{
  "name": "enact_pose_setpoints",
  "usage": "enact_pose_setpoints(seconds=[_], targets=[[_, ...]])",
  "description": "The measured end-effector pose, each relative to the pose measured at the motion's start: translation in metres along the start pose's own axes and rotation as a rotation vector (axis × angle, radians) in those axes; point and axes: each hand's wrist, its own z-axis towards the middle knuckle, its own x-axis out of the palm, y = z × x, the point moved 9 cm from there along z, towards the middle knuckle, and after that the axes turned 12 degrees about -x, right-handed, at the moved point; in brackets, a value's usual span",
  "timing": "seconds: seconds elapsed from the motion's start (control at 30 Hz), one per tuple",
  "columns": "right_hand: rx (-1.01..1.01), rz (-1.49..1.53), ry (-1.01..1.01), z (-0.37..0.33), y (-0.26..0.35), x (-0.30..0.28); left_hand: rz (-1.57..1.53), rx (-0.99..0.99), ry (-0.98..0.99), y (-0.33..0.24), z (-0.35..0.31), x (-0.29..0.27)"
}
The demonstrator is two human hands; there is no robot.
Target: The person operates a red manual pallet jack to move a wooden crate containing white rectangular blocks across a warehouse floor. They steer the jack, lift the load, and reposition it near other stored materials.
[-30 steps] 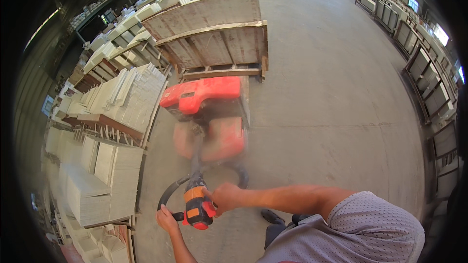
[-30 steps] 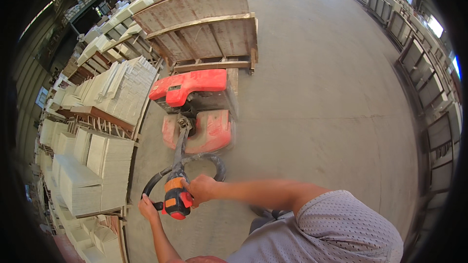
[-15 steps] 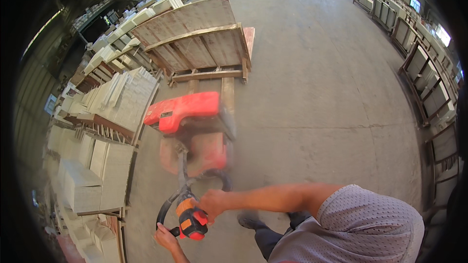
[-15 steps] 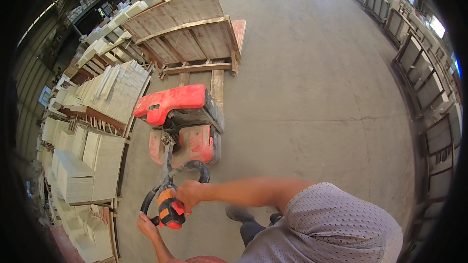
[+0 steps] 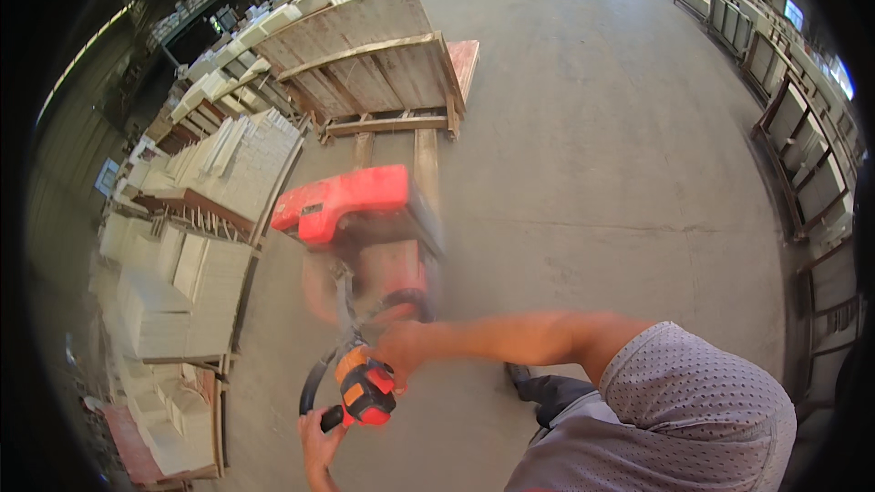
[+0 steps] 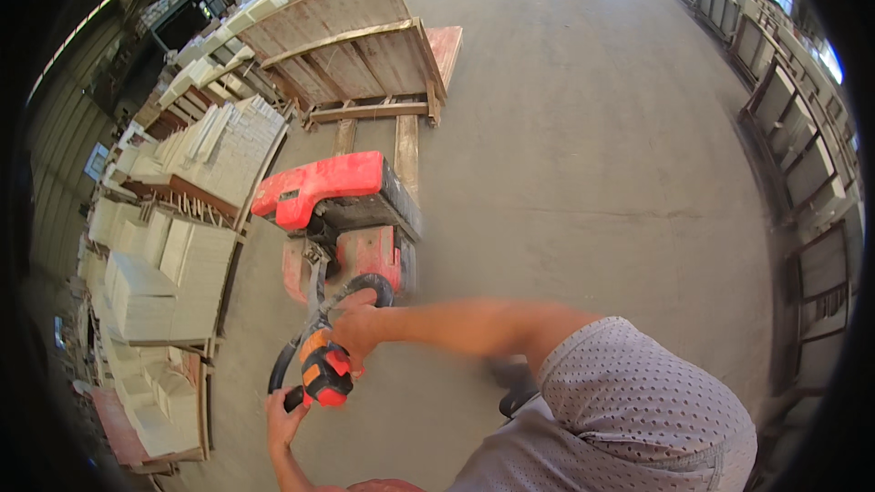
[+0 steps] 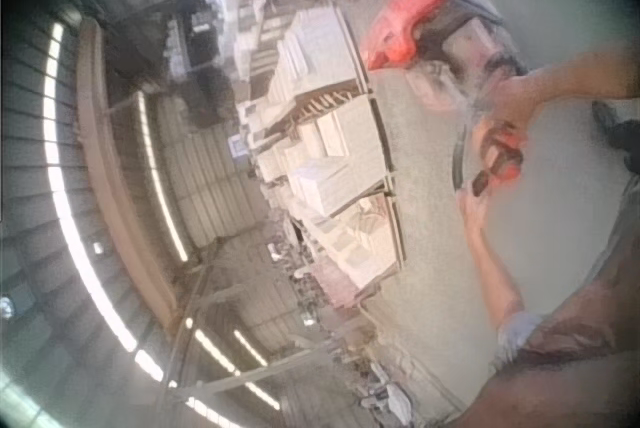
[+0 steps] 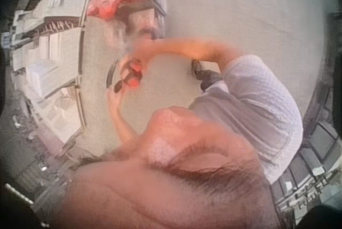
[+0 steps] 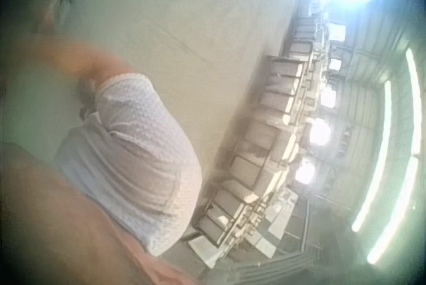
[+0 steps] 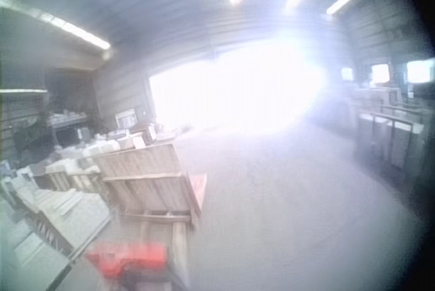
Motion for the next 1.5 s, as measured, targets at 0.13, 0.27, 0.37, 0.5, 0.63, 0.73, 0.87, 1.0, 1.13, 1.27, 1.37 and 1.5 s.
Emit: enact_pose_setpoints(seconds=[0.13,0.27,0.37,0.5,0.63,0.73,0.87,1.0,1.13,1.27,1.37,1.5], targets=[[0.01,-0.032,-0.015,-0.018,0.015,0.014,0.333,0.063,-0.034,-0.036,-0.022,0.004],[-0.006,-0.116,-0.017,-0.045,0.027,0.027,0.533,-0.111,0.158,-0.057,-0.044,0.024],[-0.037,-0.132,0.015,-0.078,0.034,0.038,0.518,-0.176,0.325,-0.076,-0.071,0.045],[-0.066,-0.132,0.025,-0.138,0.039,0.048,0.439,-0.139,0.338,-0.107,-0.11,0.083],[-0.052,-0.195,0.037,-0.192,0.039,0.058,0.477,-0.193,0.237,-0.124,-0.147,0.122],[-0.141,-0.195,-0.102,-0.23,0.047,0.054,0.465,-0.199,0.192,-0.131,-0.169,0.139],[-0.493,-0.307,-0.702,-0.351,0.067,0.024,0.43,-0.275,0.158,-0.14,-0.192,0.166],[0.051,-0.117,-0.869,-0.535,-0.017,0.043,0.245,-0.429,0.284,-0.182,-0.209,0.216],[0.657,0.322,-0.722,-0.747,-0.094,0.14,0.287,-0.448,0.394,-0.264,-0.248,0.25],[0.989,0.466,-0.667,-0.941,-0.133,0.228,0.296,-0.516,0.487,-0.378,-0.271,0.3],[1.083,0.451,-0.741,-1.052,-0.164,0.251,0.229,-0.556,0.533,-0.483,-0.285,0.349],[1.151,0.549,-0.827,-1.142,-0.209,0.25,0.003,-0.61,0.571,-0.618,-0.324,0.405]])
